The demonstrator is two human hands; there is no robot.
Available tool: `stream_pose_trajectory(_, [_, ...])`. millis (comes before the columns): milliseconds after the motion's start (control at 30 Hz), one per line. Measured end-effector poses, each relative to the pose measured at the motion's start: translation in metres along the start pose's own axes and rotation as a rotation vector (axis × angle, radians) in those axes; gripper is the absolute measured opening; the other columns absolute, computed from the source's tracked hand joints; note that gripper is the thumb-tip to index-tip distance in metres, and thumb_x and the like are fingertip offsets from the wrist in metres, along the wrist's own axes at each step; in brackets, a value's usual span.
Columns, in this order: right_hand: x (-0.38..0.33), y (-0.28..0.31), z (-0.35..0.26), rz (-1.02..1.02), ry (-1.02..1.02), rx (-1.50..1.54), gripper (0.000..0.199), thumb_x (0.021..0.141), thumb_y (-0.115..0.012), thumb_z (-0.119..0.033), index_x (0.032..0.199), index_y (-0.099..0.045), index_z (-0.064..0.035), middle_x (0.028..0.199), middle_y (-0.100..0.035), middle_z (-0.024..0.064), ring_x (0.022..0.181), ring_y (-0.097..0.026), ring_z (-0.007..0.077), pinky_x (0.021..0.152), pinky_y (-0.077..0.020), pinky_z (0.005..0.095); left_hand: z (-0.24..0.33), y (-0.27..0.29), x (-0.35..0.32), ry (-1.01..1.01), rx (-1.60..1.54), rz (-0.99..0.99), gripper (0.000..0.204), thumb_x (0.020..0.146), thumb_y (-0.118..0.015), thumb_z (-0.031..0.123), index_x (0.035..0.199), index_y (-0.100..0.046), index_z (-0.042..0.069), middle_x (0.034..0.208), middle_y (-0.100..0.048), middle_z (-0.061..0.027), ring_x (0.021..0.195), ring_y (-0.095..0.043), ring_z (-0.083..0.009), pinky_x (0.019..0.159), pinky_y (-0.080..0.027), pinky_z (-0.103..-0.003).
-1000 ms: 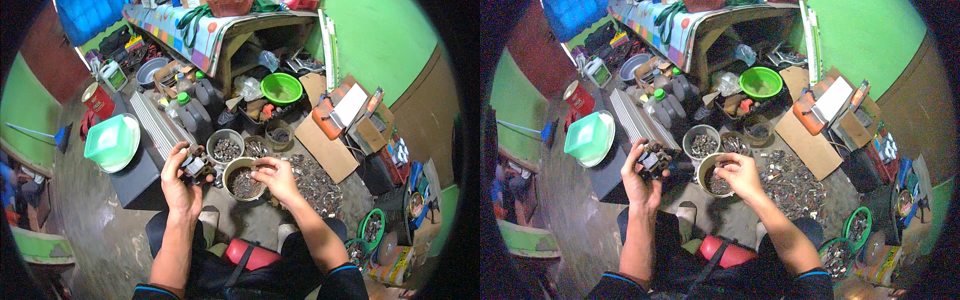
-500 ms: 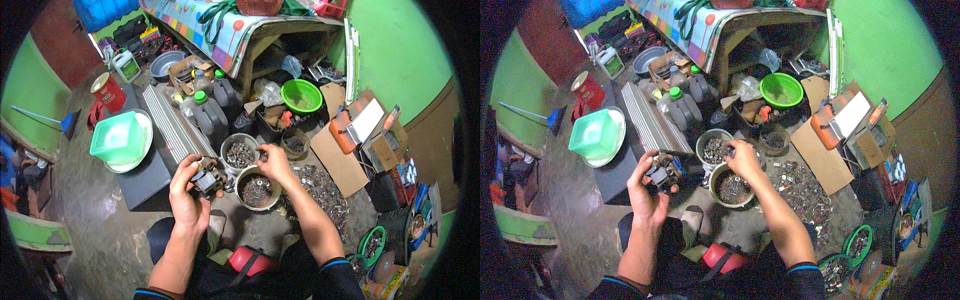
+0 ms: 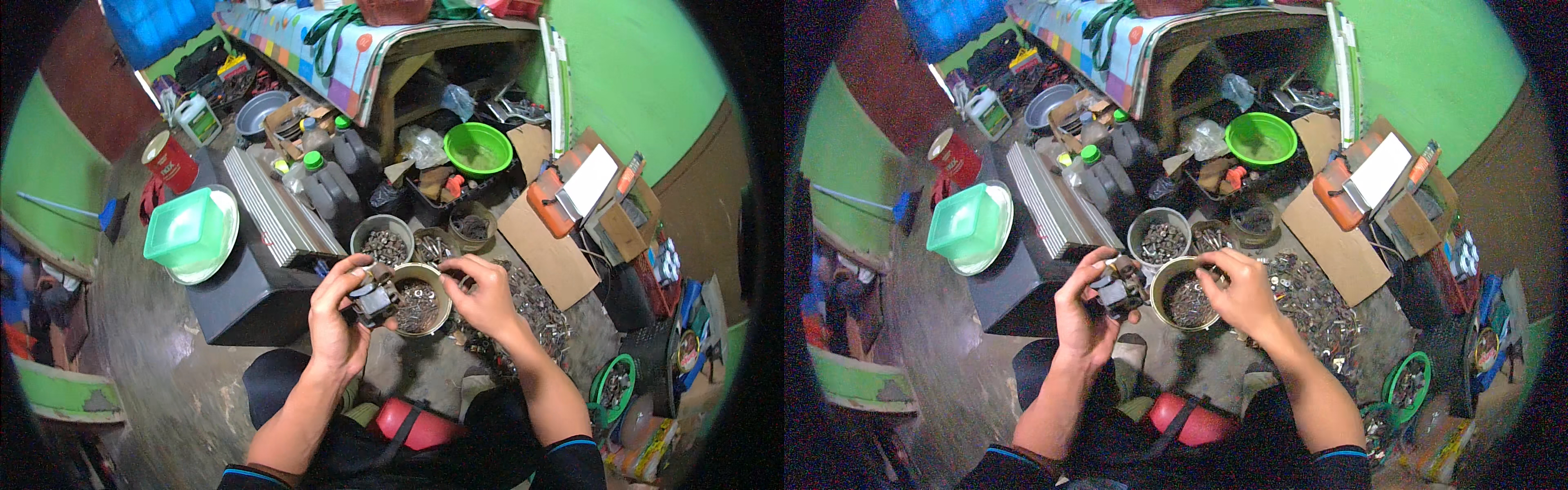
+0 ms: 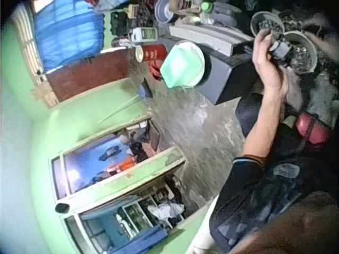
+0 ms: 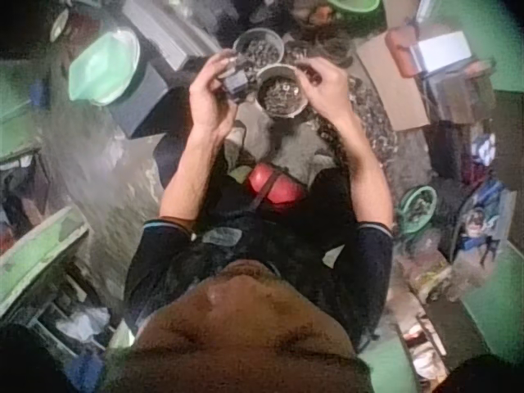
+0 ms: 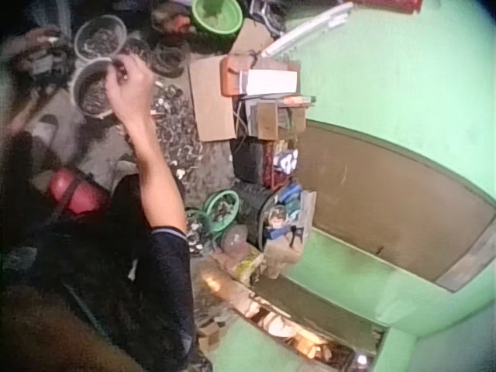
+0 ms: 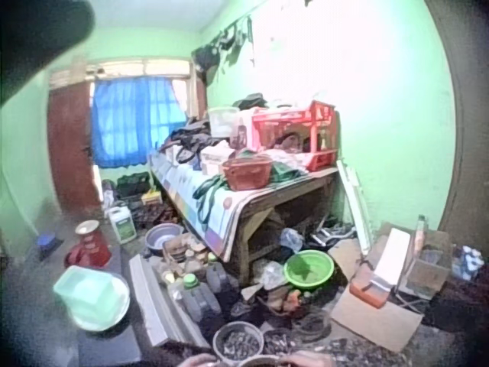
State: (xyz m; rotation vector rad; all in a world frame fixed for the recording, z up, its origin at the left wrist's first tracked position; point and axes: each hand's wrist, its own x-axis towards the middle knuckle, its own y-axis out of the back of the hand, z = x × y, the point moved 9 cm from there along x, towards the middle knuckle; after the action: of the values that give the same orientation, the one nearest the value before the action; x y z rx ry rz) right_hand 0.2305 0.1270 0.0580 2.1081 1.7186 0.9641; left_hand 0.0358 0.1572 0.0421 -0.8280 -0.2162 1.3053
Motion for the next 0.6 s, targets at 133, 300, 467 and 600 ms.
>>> stream_pose_trajectory(133, [-0.030, 0.036, -0.040, 0.107, 0.108, 0.083, 0.019, 0.077, -0.073, -0.005, 0.096, -0.069, -0.0017, 0.085, -0.068, 0.0103, 0.061, -0.062, 0.0153, 0.052, -0.0472, 0.0256, -0.023, -0.030, -0.009, 0.077, 0.018, -0.131, 0.037, 0.088, -0.050, 0.021, 0.119, -0.054, 0.002, 0.102, -0.066, -0.0163, 0.080, -0.068, -0.0257, 0.047, -0.056, -0.037])
stream_pose_trajectory(300, [-0.057, 0.068, -0.067, 0.196, 0.211, 0.153, 0.028, 0.069, -0.076, -0.003, 0.096, -0.069, 0.0011, 0.084, -0.067, 0.0107, 0.062, -0.061, 0.0130, 0.055, -0.0480, 0.0240, -0.059, -0.061, -0.014, 0.204, -0.082, -0.254, 0.039, 0.087, -0.049, 0.022, 0.121, -0.052, 0.002, 0.103, -0.065, -0.0179, 0.077, -0.068, -0.0267, 0.043, -0.055, -0.036])
stream_pose_trajectory(467, [-0.067, 0.084, -0.084, 0.245, 0.399, 0.051, 0.042, 0.063, -0.084, -0.011, 0.100, -0.067, -0.0007, 0.091, -0.067, 0.0125, 0.078, -0.067, 0.0262, 0.066, -0.0545, 0.0331, -0.075, -0.072, -0.011, 0.140, -0.030, -0.234, 0.039, 0.085, -0.051, 0.018, 0.119, -0.054, -0.002, 0.106, -0.065, -0.0208, 0.092, -0.067, -0.0288, 0.074, -0.058, -0.040])
stream_pose_trajectory(600, [-0.073, 0.079, -0.077, 0.219, 0.412, -0.019, 0.038, 0.063, -0.085, -0.014, 0.095, -0.068, -0.0033, 0.090, -0.066, 0.0087, 0.077, -0.066, 0.0248, 0.064, -0.0539, 0.0331, -0.071, -0.079, -0.019, 0.123, -0.008, -0.327, 0.037, 0.083, -0.051, 0.015, 0.115, -0.056, -0.003, 0.105, -0.065, -0.0232, 0.088, -0.067, -0.0301, 0.058, -0.059, -0.038])
